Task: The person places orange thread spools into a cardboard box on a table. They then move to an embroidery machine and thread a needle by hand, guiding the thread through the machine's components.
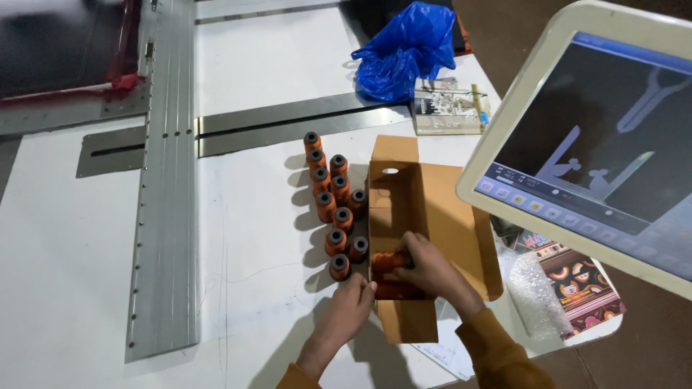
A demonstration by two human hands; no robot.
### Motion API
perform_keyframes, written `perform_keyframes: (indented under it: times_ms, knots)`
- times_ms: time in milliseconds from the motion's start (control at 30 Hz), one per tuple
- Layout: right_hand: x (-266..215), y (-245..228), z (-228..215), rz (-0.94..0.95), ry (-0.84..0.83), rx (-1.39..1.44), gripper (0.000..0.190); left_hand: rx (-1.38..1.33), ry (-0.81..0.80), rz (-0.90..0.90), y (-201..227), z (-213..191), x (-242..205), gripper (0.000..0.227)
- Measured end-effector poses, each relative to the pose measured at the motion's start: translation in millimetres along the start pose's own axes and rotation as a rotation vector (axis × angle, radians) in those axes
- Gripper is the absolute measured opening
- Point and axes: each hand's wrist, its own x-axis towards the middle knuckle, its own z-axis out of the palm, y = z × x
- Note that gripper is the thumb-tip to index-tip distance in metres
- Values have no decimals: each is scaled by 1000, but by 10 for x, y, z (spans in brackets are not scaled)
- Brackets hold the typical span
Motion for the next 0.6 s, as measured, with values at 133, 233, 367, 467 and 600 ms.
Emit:
perform_keyframes:
  times_ms: [133, 233, 367, 467, 600]
  knots:
    - [-106, -83, 105, 1, -9, -136, 29, -18, 44, 43, -62, 48, 57, 33]
    - [-16, 115, 323, -94, -32, -387, 42, 24, -3, -25, 139, -69, -24, 30]
    - [188, 422, 612, -257, 5, -618, 42, 59, -32, -16, 209, -74, -59, 29]
    - [237, 464, 714, -289, 41, -683, 39, 100, -29, -31, 211, -64, -50, 29]
    - [52, 115, 466, -175, -18, -530, 32, 115, -37, -26, 210, -112, -74, 33]
